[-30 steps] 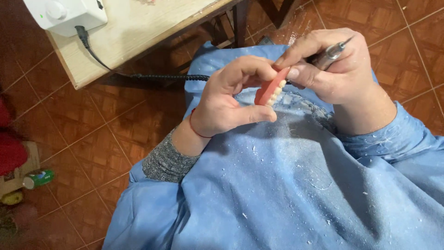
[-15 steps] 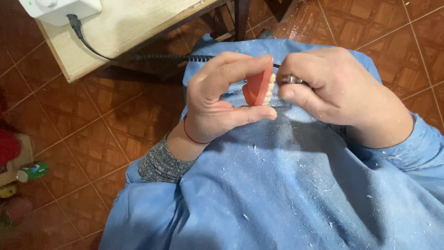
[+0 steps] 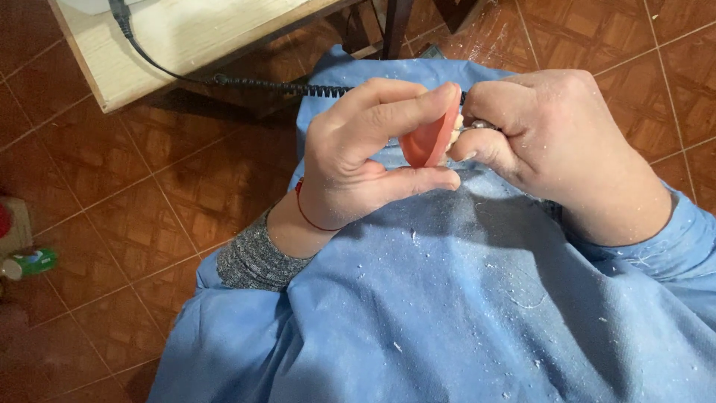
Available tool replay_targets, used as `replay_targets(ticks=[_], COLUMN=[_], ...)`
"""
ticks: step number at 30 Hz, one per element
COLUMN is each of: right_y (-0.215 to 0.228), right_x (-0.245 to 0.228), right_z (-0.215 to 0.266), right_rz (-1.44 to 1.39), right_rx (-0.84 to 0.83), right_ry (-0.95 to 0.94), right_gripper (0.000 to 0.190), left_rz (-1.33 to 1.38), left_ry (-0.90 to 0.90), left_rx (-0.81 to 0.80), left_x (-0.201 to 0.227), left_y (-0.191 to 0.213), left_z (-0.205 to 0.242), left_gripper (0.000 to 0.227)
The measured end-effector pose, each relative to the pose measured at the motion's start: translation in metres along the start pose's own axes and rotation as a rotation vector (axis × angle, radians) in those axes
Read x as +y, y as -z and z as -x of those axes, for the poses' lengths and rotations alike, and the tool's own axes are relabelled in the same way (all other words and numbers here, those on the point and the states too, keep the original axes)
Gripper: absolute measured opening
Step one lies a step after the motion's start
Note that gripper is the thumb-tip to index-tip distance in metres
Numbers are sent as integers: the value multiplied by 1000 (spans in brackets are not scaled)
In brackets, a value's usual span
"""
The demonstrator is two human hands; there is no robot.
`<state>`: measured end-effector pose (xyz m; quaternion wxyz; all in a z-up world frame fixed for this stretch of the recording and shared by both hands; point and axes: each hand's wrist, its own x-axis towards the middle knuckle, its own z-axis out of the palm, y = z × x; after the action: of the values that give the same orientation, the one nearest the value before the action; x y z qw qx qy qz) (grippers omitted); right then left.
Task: The person uses a rotary tool to grind and shape a pink denture held in their left hand. They briefly place the denture on a wooden table, pick up a yellow mold, and then resume grinding the denture with the rotary tool.
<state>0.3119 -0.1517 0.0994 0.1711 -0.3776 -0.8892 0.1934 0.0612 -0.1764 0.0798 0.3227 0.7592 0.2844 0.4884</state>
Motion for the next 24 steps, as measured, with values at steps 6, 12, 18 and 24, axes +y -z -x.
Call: replay_targets(ticks=[6,12,18,24], right_y=[0,0,0,6], right_x=[-1,-3,-4,-10], right_z=[-2,-3,-3,-11], right_rz=[-5,-9,28,27], right_rx=[-17,-24,-33,-4], right_ry=[4,3,-10,22], right_gripper=[47,49,48,46], left_rz=[-30,-100,-196,-217], left_ry=[-14,-8,-18,-14], left_rx=[-13,-20,-23,-32], left_x=[-2,3,9,10], left_y=[0,4,7,7], left_z=[2,4,0,0], left_gripper=[67,70,70,69])
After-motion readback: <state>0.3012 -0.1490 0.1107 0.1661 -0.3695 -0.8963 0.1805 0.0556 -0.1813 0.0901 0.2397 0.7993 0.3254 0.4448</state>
